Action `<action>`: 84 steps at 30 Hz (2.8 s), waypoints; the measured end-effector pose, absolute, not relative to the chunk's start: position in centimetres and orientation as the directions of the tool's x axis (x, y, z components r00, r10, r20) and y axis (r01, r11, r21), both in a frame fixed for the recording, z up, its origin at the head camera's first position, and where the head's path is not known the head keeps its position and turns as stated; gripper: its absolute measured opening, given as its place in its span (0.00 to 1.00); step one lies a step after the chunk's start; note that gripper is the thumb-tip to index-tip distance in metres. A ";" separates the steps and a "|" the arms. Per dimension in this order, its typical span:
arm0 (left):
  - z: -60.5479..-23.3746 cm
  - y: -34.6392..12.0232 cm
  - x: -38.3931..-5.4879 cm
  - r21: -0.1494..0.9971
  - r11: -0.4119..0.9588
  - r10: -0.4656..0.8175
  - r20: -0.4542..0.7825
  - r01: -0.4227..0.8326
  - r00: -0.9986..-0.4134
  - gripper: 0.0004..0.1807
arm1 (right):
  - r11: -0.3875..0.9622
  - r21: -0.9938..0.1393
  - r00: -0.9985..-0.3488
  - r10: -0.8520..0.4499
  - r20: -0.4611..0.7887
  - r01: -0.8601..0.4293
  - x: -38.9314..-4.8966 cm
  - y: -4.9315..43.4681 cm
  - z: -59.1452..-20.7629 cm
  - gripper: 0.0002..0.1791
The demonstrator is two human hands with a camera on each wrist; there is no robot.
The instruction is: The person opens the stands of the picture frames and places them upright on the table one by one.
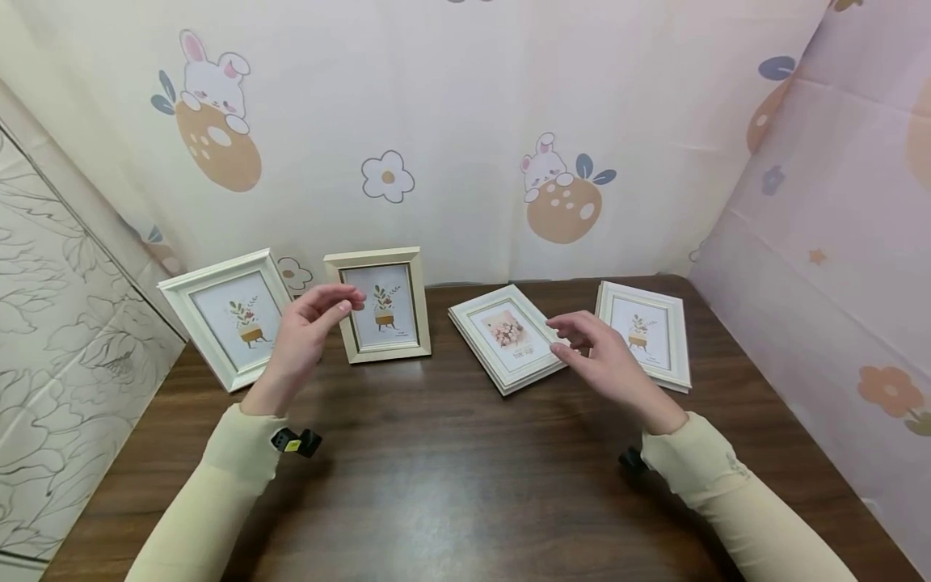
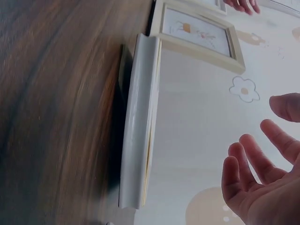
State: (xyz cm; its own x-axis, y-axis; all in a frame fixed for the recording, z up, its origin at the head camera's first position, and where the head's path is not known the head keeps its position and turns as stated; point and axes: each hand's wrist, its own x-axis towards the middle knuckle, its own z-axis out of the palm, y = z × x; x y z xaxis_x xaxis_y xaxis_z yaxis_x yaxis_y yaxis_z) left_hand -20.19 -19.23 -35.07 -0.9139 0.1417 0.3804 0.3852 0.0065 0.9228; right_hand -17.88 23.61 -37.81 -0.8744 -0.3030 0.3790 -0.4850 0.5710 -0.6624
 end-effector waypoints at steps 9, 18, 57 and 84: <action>-36.9 -17.2 -18.5 0.930 0.070 0.309 0.323 0.360 -0.895 0.13 | 0.592 -0.691 -0.909 -0.233 0.345 -0.414 -19.5 24.0 -38.2 0.17; -38.6 -16.2 -17.5 0.945 0.055 0.386 0.277 0.322 -0.880 0.13 | 0.621 -0.670 -0.910 -0.211 0.357 -0.407 -21.3 24.0 -37.8 0.17; -40.1 -19.6 -17.0 0.943 0.222 0.438 0.129 0.246 -0.890 0.14 | 0.794 -0.604 -0.985 -0.153 -0.079 -0.075 -33.9 20.2 -40.0 0.22; -40.7 -20.3 -17.5 0.955 0.204 0.410 0.117 0.216 -0.905 0.12 | 0.934 -0.349 -0.964 -0.019 -0.264 0.077 -33.7 18.5 -39.0 0.16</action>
State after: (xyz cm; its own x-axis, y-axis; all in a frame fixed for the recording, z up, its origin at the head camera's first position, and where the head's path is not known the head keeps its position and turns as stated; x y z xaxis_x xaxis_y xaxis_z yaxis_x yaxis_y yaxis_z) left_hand -17.50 -20.27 -40.72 -0.9047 0.4096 0.1173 0.2163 0.2044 0.9547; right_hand -33.71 18.50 -39.00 -0.9644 -0.0187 -0.2639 0.0775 0.9338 -0.3493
